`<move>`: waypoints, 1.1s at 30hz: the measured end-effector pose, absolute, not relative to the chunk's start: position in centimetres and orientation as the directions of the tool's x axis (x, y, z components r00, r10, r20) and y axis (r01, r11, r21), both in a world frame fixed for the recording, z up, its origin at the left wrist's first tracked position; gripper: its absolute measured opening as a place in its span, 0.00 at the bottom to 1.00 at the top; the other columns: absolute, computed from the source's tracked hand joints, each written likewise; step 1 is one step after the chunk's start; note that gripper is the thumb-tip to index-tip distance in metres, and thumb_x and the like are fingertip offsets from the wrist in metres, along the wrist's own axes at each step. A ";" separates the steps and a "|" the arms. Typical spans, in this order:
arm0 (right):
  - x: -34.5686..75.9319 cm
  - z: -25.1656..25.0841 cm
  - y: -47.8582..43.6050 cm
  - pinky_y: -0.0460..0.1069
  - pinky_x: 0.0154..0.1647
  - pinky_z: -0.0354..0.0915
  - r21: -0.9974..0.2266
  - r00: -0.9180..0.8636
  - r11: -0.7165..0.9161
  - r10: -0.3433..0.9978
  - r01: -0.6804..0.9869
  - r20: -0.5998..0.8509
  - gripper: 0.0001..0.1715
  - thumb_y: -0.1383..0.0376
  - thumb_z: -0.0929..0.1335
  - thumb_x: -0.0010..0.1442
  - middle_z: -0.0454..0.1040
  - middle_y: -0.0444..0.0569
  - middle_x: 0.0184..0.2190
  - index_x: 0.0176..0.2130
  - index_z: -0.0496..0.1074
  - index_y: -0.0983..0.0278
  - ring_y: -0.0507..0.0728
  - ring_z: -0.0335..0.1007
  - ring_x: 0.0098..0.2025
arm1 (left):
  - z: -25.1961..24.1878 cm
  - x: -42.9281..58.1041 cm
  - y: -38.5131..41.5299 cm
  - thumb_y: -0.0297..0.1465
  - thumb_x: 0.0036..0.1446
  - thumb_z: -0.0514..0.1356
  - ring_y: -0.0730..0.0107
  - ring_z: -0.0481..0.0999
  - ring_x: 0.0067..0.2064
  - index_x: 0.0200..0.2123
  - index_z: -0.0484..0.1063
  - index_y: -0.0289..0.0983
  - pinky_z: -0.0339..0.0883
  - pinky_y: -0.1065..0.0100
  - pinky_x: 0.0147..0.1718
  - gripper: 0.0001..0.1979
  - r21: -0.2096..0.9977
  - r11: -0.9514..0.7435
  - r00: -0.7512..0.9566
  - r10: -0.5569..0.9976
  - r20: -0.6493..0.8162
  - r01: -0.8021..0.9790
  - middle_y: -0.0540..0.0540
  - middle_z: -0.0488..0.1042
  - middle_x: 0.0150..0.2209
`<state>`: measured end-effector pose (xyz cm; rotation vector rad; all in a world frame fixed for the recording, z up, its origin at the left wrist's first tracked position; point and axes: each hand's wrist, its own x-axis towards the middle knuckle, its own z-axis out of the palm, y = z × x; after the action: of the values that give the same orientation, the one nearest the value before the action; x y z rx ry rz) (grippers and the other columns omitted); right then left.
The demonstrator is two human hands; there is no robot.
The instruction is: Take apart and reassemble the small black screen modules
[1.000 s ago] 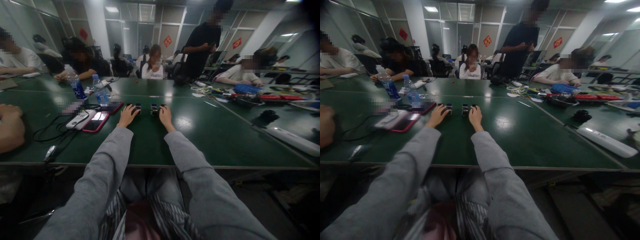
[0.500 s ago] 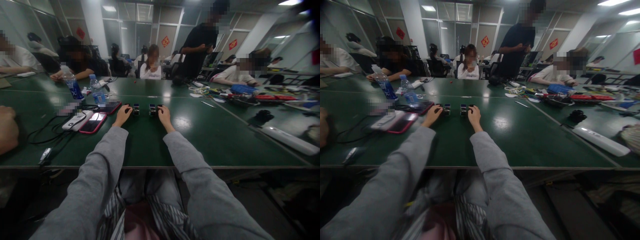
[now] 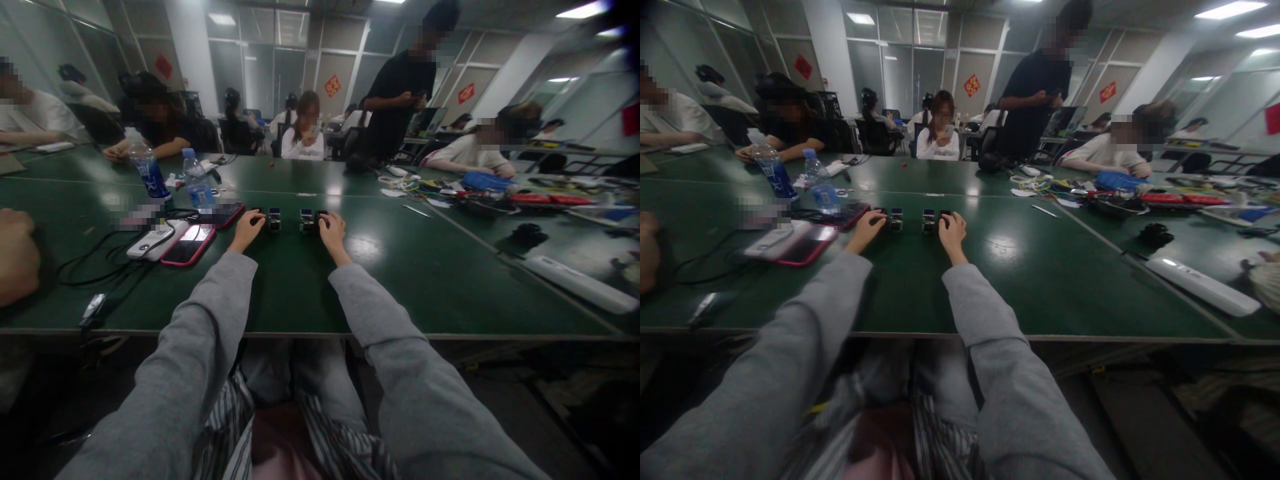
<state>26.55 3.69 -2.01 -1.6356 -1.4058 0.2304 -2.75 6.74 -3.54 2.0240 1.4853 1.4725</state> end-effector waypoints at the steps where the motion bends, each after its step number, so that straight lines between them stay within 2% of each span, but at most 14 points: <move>1: 26.5 -2.1 3.7 0.69 0.68 0.55 -0.729 0.323 0.095 0.852 0.678 0.412 0.19 0.60 0.64 0.66 0.63 0.55 0.66 0.53 0.77 0.59 0.67 0.51 0.69 | -3.6 -2.8 6.8 0.31 0.62 0.62 0.56 0.75 0.62 0.43 0.80 0.39 0.63 0.50 0.66 0.09 0.668 -0.460 -0.019 0.816 0.578 0.585 0.41 0.77 0.59; 10: 26.6 -2.6 4.0 0.72 0.67 0.54 -0.735 0.330 0.125 0.835 0.666 0.441 0.21 0.56 0.64 0.67 0.59 0.58 0.66 0.55 0.75 0.59 0.68 0.51 0.68 | -2.7 -2.5 5.9 0.32 0.64 0.60 0.57 0.73 0.64 0.46 0.80 0.39 0.62 0.51 0.67 0.11 0.701 -0.399 -0.033 0.856 0.515 0.591 0.41 0.75 0.61; 16: 26.8 -2.4 4.0 0.71 0.65 0.57 -0.754 0.439 0.116 0.752 0.646 0.492 0.23 0.56 0.58 0.70 0.59 0.59 0.64 0.57 0.72 0.60 0.68 0.54 0.66 | -1.7 -2.3 5.3 0.30 0.69 0.52 0.59 0.70 0.66 0.58 0.74 0.38 0.61 0.54 0.68 0.18 0.768 -0.294 -0.258 0.823 0.506 0.570 0.40 0.73 0.63; 19: 26.8 -2.1 3.6 0.70 0.65 0.57 -0.732 0.478 0.118 0.685 0.671 0.550 0.25 0.56 0.56 0.72 0.57 0.60 0.65 0.61 0.68 0.60 0.68 0.53 0.67 | -1.7 -2.9 4.6 0.22 0.66 0.48 0.57 0.70 0.66 0.60 0.71 0.37 0.60 0.51 0.68 0.23 0.684 -0.240 -0.273 0.789 0.551 0.688 0.39 0.73 0.64; 21: 26.6 -1.9 3.2 0.69 0.66 0.57 -0.702 0.461 0.134 0.666 0.699 0.586 0.26 0.56 0.56 0.72 0.56 0.61 0.65 0.62 0.67 0.61 0.68 0.52 0.67 | -1.9 -3.6 4.2 0.18 0.62 0.49 0.54 0.68 0.67 0.60 0.71 0.36 0.60 0.48 0.68 0.26 0.574 -0.218 -0.182 0.810 0.558 0.789 0.38 0.71 0.65; 24: 26.3 -1.8 2.9 0.68 0.66 0.57 -0.666 0.402 0.167 0.682 0.727 0.610 0.25 0.57 0.57 0.72 0.57 0.62 0.64 0.62 0.67 0.62 0.67 0.53 0.67 | -2.3 -4.6 3.8 0.17 0.60 0.50 0.49 0.68 0.68 0.60 0.72 0.36 0.61 0.46 0.67 0.28 0.459 -0.182 -0.066 0.878 0.474 0.870 0.35 0.69 0.66; 27: 26.2 -1.7 2.9 0.67 0.65 0.58 -0.690 0.406 0.170 0.701 0.704 0.587 0.24 0.59 0.58 0.71 0.59 0.63 0.62 0.59 0.68 0.64 0.67 0.54 0.66 | -3.0 -5.0 3.8 0.19 0.60 0.51 0.46 0.67 0.68 0.61 0.71 0.32 0.62 0.45 0.66 0.26 0.428 -0.143 -0.052 0.910 0.412 0.892 0.29 0.68 0.66; 33: 26.5 -1.2 2.6 0.68 0.66 0.57 -0.740 0.465 0.107 0.716 0.664 0.521 0.23 0.63 0.57 0.70 0.61 0.66 0.59 0.57 0.69 0.68 0.68 0.56 0.65 | -3.5 -4.7 3.9 0.19 0.58 0.50 0.45 0.67 0.68 0.57 0.73 0.27 0.58 0.46 0.68 0.24 0.374 -0.146 -0.013 0.920 0.391 0.916 0.25 0.70 0.63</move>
<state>26.46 2.55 -1.20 -1.5906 -1.2303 0.0573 -4.70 3.90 -3.52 2.2016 2.0472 0.8833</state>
